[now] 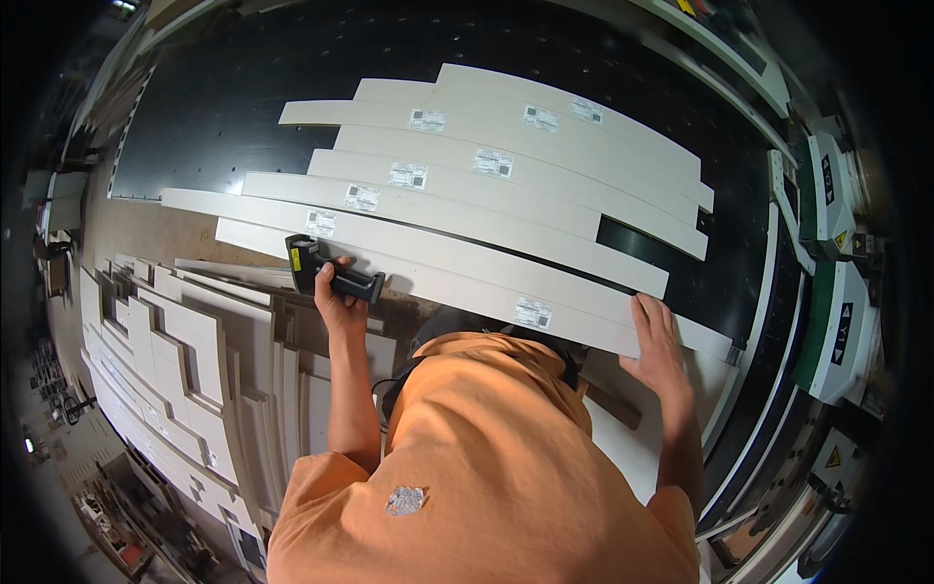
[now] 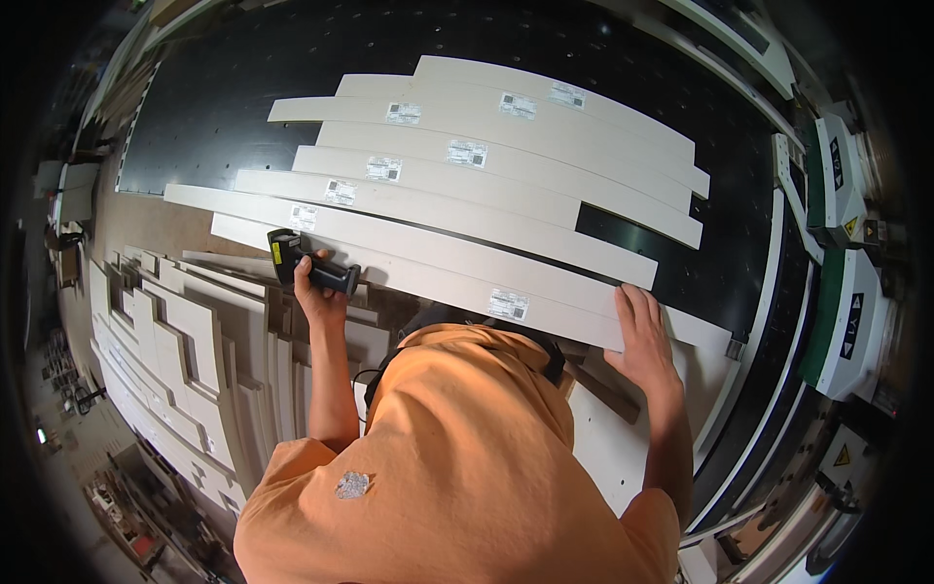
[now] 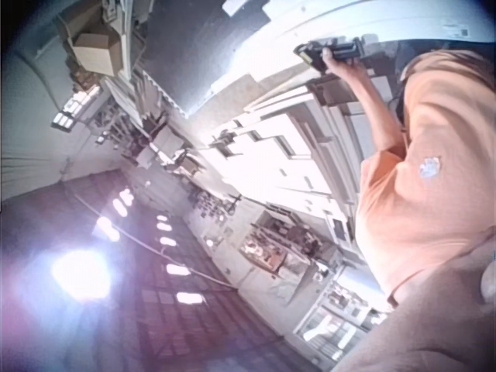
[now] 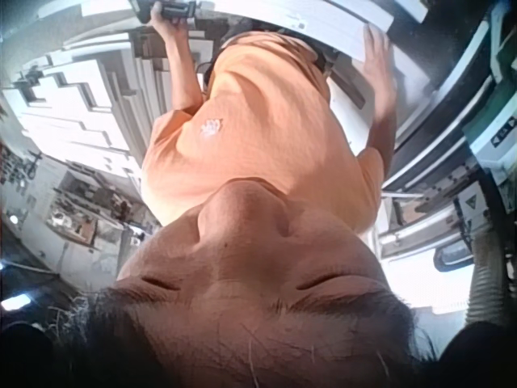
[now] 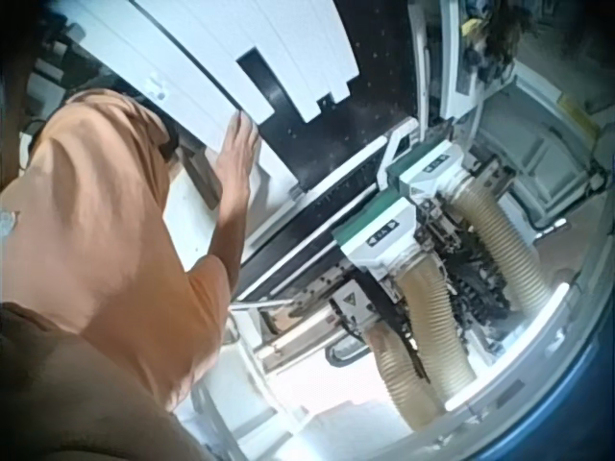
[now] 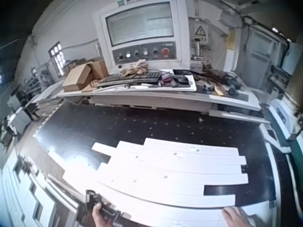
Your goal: The person repeatedly picks up white rectangular wood panels from a table and floor, scans their barcodes with a handheld scanner, and places them back. The person also uses a yellow air blow gun to clear dust from the table surface between scans.
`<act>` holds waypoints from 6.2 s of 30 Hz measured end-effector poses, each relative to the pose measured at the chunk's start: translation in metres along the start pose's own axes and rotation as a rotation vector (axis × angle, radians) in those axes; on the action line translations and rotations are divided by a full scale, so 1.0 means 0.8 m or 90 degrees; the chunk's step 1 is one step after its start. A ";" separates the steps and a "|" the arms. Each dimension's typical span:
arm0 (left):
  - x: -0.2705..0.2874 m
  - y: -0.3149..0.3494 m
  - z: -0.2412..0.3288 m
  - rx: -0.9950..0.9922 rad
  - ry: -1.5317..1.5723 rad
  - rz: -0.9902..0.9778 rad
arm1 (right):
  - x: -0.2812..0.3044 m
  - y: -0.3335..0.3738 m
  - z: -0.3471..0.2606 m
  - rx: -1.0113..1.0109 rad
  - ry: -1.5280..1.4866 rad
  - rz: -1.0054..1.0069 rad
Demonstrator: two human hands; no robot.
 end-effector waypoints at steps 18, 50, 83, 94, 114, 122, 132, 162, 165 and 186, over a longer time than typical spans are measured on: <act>-0.048 -0.044 0.059 0.142 -0.518 -0.038 | 0.017 -0.022 0.008 -0.015 -0.045 0.083; -0.127 -0.022 0.187 -0.145 -0.855 -0.171 | 0.031 -0.058 0.006 -0.118 -0.076 0.223; -0.163 0.026 0.152 -0.062 -0.870 -0.263 | 0.033 -0.042 0.019 -0.163 -0.118 0.284; -0.210 0.145 -0.001 0.129 -0.837 -0.393 | 0.025 -0.028 0.032 -0.166 -0.114 0.315; -0.257 0.187 -0.037 0.147 -0.979 -0.395 | 0.026 -0.009 0.056 -0.173 -0.171 0.345; -0.250 0.194 -0.033 0.142 -0.991 -0.366 | 0.024 -0.016 0.058 -0.147 -0.185 0.344; -0.238 0.201 -0.030 0.102 -0.884 -0.347 | 0.025 -0.021 0.055 -0.127 -0.180 0.350; -0.240 0.205 -0.020 0.047 -0.930 -0.341 | 0.020 -0.031 0.037 -0.095 -0.204 0.357; -0.229 0.181 -0.037 0.023 -0.867 -0.361 | 0.014 -0.046 0.014 -0.053 -0.239 0.330; -0.192 -0.009 -0.080 0.064 -0.499 -0.153 | 0.017 -0.130 -0.018 0.025 -0.123 0.316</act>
Point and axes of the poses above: each hand's wrist, its own y-axis away from the middle knuckle, its own x-axis out of the back of the hand, z = x × y, the point moved 9 cm from there along -y, towards the middle knuckle, and after that the axes turned 5 degrees about y, right-handed, at the moved point
